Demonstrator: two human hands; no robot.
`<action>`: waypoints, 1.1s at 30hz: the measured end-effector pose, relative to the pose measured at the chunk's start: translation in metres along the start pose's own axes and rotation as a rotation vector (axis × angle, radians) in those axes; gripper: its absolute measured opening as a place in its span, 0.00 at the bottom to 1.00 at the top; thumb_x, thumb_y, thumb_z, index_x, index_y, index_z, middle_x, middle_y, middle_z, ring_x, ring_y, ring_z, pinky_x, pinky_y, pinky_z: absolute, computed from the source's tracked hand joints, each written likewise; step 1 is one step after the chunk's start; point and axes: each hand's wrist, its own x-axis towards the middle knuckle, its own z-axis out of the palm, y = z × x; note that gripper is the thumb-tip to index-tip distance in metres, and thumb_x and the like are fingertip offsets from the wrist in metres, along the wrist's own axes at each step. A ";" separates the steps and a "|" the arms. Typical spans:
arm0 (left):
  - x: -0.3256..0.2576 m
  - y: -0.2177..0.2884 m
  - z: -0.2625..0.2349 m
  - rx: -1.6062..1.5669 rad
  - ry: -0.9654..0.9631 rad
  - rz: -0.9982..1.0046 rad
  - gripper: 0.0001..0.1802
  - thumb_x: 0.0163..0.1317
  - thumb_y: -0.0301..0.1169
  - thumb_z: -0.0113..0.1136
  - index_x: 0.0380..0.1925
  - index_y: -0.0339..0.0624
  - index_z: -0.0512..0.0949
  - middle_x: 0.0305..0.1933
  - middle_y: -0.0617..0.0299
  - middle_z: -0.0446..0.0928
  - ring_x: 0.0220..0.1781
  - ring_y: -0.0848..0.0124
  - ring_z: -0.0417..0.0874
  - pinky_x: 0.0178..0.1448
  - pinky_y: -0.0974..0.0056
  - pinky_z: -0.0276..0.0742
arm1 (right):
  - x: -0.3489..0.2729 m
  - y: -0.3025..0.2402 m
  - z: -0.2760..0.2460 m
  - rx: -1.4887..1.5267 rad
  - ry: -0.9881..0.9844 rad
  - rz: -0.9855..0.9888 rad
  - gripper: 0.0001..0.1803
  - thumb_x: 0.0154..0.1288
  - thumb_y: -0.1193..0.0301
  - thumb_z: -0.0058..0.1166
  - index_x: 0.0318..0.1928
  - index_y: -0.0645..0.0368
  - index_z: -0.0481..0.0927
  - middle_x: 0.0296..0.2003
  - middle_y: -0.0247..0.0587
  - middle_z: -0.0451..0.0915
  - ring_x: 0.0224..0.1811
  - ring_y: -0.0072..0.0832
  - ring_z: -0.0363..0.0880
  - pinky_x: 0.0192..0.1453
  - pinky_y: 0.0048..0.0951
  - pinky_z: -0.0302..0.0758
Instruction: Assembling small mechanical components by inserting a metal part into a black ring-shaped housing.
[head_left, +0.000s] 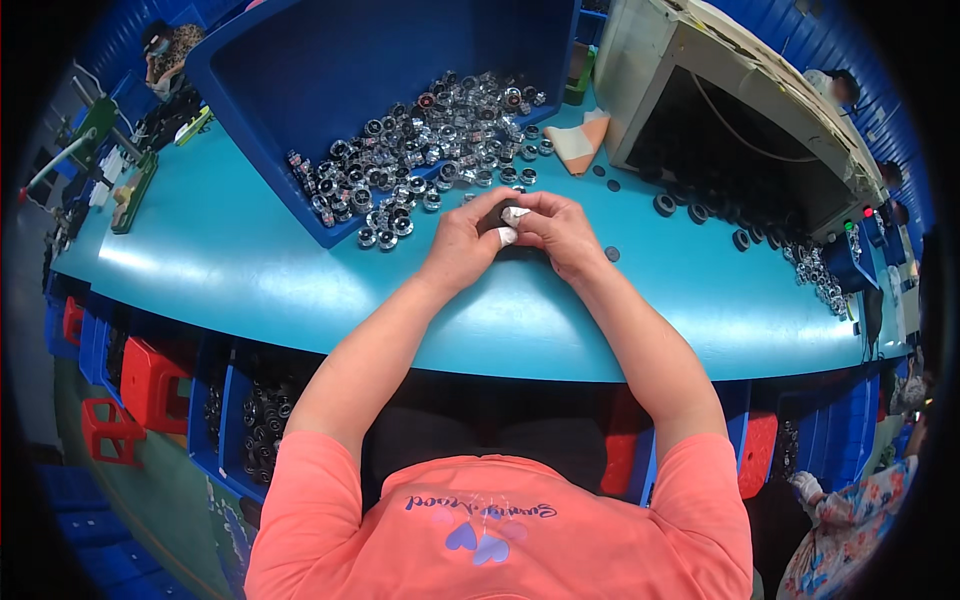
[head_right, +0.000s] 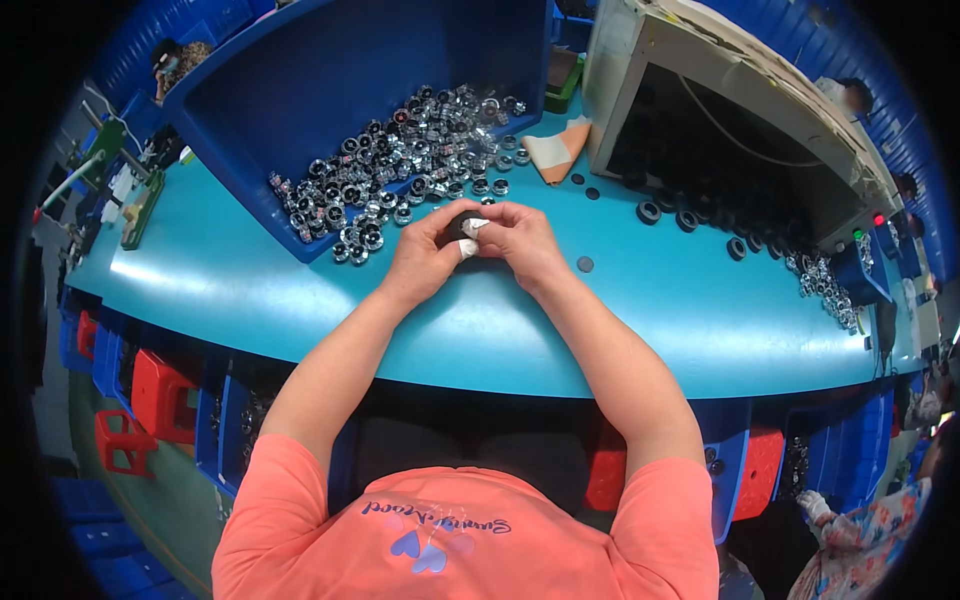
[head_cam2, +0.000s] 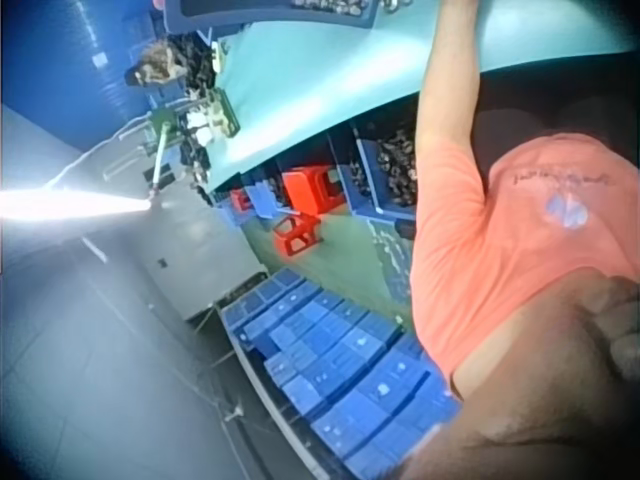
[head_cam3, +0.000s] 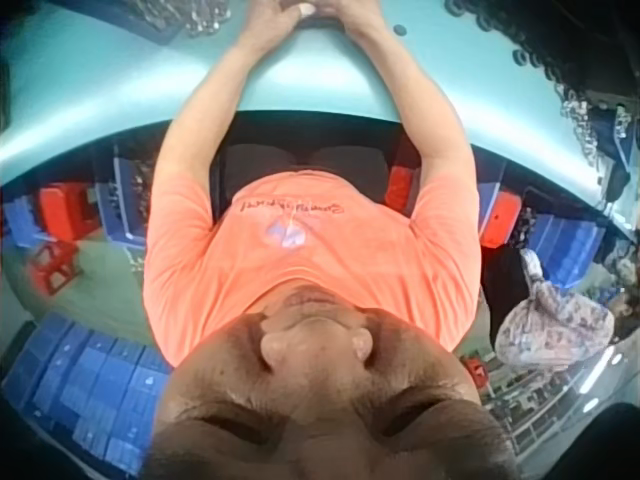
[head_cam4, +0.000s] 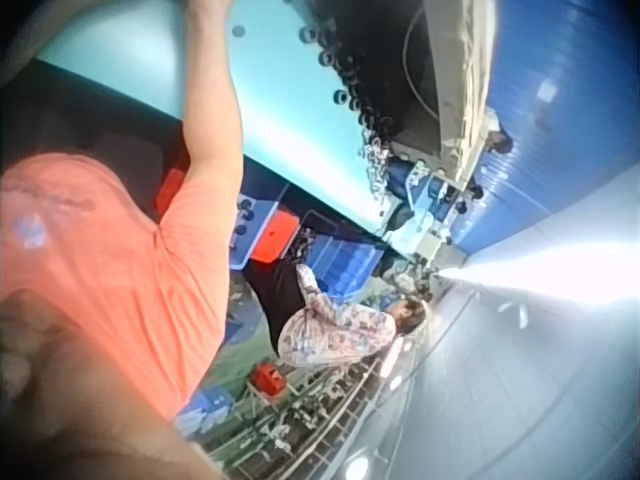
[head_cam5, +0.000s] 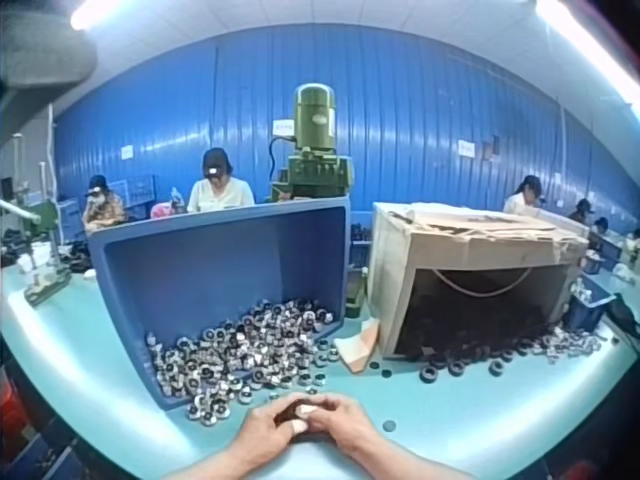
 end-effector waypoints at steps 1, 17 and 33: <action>0.000 0.001 -0.002 -0.067 -0.003 -0.062 0.28 0.61 0.20 0.66 0.63 0.44 0.76 0.47 0.67 0.84 0.40 0.82 0.82 0.30 0.74 0.76 | -0.001 -0.002 0.002 0.019 -0.005 0.017 0.19 0.65 0.78 0.62 0.56 0.70 0.79 0.48 0.47 0.83 0.46 0.32 0.86 0.52 0.31 0.86; 0.000 0.005 -0.006 -0.152 0.012 -0.151 0.27 0.59 0.21 0.69 0.58 0.43 0.72 0.43 0.66 0.84 0.37 0.81 0.82 0.31 0.74 0.75 | -0.002 -0.011 -0.004 0.057 -0.127 0.084 0.24 0.66 0.78 0.59 0.63 0.66 0.75 0.51 0.42 0.81 0.49 0.26 0.82 0.51 0.27 0.82; -0.005 0.002 0.000 0.206 0.145 0.032 0.26 0.52 0.28 0.78 0.48 0.41 0.74 0.38 0.59 0.83 0.39 0.70 0.86 0.43 0.64 0.81 | 0.001 -0.002 -0.003 0.005 -0.160 -0.040 0.20 0.72 0.76 0.53 0.63 0.65 0.75 0.45 0.40 0.82 0.42 0.23 0.82 0.47 0.24 0.82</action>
